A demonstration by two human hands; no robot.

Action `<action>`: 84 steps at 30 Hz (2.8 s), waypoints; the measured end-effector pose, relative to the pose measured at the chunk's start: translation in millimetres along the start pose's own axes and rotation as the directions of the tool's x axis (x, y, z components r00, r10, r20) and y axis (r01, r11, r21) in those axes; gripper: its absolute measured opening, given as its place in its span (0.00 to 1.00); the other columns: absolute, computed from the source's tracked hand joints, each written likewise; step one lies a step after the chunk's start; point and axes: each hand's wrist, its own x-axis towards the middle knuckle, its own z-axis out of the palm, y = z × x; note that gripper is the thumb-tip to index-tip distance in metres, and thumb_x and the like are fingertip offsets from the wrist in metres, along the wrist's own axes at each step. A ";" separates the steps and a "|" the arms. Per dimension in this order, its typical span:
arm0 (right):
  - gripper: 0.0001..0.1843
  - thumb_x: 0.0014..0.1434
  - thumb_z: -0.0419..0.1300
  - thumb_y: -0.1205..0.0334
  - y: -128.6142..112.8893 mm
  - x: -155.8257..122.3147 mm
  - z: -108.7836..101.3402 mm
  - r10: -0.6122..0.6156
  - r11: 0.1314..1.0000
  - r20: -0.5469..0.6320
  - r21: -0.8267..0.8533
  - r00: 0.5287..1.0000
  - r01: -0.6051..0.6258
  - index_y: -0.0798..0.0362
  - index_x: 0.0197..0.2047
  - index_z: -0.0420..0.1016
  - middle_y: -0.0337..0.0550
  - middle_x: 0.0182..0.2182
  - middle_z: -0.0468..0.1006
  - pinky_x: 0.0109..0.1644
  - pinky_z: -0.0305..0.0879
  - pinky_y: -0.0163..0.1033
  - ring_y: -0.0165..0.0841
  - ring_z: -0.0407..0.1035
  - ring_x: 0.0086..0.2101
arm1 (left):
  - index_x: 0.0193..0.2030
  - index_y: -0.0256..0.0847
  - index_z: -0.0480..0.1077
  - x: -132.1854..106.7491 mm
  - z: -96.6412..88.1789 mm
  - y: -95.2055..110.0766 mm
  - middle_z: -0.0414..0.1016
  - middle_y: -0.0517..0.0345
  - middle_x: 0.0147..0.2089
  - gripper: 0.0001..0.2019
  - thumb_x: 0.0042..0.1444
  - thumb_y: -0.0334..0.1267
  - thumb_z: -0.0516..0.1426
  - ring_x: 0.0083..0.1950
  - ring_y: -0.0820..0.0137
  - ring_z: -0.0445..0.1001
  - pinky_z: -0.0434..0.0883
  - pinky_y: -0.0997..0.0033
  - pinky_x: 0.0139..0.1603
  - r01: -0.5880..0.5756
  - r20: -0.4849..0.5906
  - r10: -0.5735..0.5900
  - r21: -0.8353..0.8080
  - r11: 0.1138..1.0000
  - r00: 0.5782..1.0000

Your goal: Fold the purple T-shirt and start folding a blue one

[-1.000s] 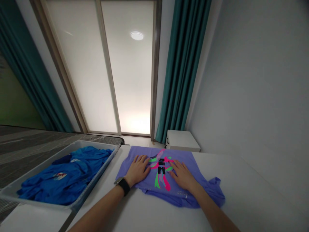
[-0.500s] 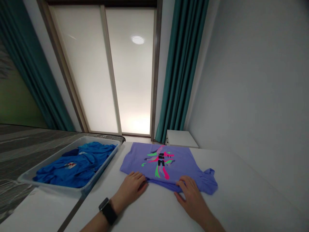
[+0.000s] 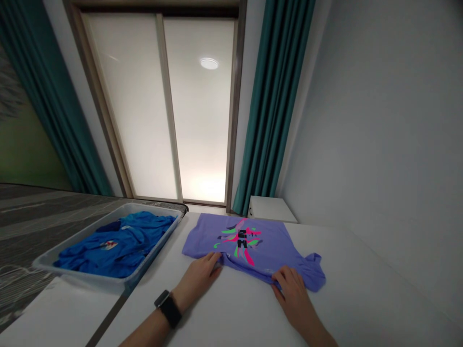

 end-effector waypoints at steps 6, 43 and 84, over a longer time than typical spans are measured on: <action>0.16 0.71 0.43 0.63 -0.1 1.8 1.5 -0.032 0.999 -0.050 0.034 0.998 0.034 0.48 0.41 0.70 0.43 0.36 0.75 0.43 0.60 0.42 0.37 0.68 0.38 | 0.52 0.42 0.65 6.0 -2.4 2.9 0.76 0.51 0.48 0.11 0.64 0.37 0.53 0.45 0.61 0.78 0.71 0.66 0.41 0.045 -0.019 -0.043 0.113 0.993 0.999; 0.23 0.64 0.49 0.58 -5.5 43.9 -15.5 0.079 0.996 0.365 -0.060 0.927 -0.061 0.55 0.59 0.71 0.58 0.58 0.72 0.63 0.56 0.56 0.48 0.65 0.58 | 0.62 0.42 0.64 9.2 -16.0 30.9 0.67 0.42 0.63 0.22 0.62 0.45 0.54 0.64 0.52 0.65 0.64 0.49 0.61 -0.151 0.054 0.143 0.199 0.968 0.988; 0.27 0.69 0.40 0.56 62.8 8.0 -2.5 0.247 0.968 0.242 -0.101 0.938 -0.229 0.56 0.64 0.66 0.52 0.62 0.68 0.68 0.49 0.54 0.41 0.59 0.62 | 0.67 0.39 0.60 97.0 65.7 124.0 0.59 0.43 0.70 0.25 0.67 0.48 0.48 0.70 0.55 0.58 0.55 0.49 0.69 -0.342 0.075 0.339 0.045 0.938 0.938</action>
